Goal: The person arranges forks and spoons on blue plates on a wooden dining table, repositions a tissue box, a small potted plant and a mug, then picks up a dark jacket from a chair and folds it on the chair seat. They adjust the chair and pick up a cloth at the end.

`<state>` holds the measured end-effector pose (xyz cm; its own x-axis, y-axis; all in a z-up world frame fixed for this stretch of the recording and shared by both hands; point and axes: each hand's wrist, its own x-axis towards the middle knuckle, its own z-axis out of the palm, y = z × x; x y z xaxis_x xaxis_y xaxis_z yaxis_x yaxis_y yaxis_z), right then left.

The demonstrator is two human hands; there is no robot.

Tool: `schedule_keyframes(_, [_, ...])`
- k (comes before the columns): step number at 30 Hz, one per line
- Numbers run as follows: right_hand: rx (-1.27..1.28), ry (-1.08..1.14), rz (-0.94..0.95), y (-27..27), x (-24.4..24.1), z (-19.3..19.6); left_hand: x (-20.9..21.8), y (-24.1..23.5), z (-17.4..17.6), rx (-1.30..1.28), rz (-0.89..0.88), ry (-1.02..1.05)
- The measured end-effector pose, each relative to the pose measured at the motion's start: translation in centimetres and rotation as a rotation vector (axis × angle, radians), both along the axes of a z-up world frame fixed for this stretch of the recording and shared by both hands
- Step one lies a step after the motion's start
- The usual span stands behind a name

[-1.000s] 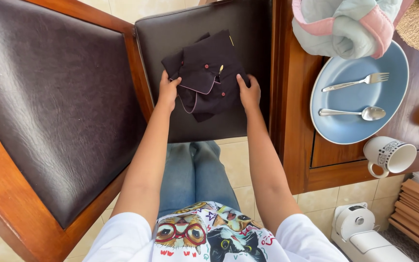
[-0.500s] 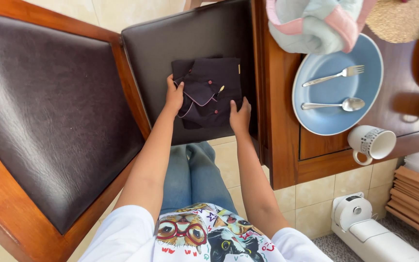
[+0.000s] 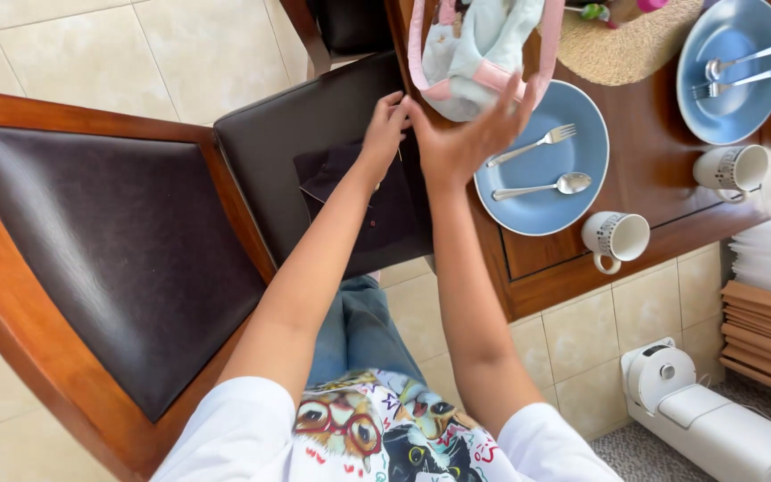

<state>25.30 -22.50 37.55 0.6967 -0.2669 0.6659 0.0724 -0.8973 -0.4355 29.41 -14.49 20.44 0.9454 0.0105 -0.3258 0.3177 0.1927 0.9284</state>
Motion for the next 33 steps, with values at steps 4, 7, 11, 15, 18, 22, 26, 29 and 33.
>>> schedule_keyframes(4, [0.142, 0.264, -0.033, -2.1, 4.4, 1.1, -0.6, -2.6, 1.2, -0.559, -0.075, 0.290])
schedule_keyframes(7, [0.389, 0.331, 0.071, -5.9, 5.6, -0.5, -0.9, -3.5, 1.2, -0.461, -0.113, 0.270])
schedule_keyframes(11, [0.592, 0.149, 0.285, -5.1, 4.5, 1.5, -1.9, -2.6, 3.0, -0.563, -0.060, 0.309])
schedule_keyframes(15, [0.626, 0.084, 0.443, -2.6, 1.2, 4.5, -3.2, -0.1, 10.6, -0.811, 0.104, 0.484])
schedule_keyframes(18, [0.632, 0.132, 0.548, 0.2, -3.1, 5.6, -6.0, 2.3, 10.0, -0.844, 0.321, 0.481])
schedule_keyframes(22, [0.625, 0.238, 0.716, 3.9, -9.5, 3.7, -12.5, 6.4, 2.5, -1.086, 0.483, 0.162])
schedule_keyframes(26, [0.688, 0.361, 0.772, 8.0, -14.8, 2.2, -20.1, 10.6, -3.2, -1.182, 0.616, 0.129])
schedule_keyframes(29, [0.771, 0.488, 0.775, 10.8, -17.0, -0.8, -23.8, 14.0, -5.0, -1.077, 0.583, 0.065])
schedule_keyframes(33, [0.736, 0.582, 0.736, 13.9, -19.5, -6.1, -27.3, 18.5, -8.0, -0.969, 0.571, 0.415])
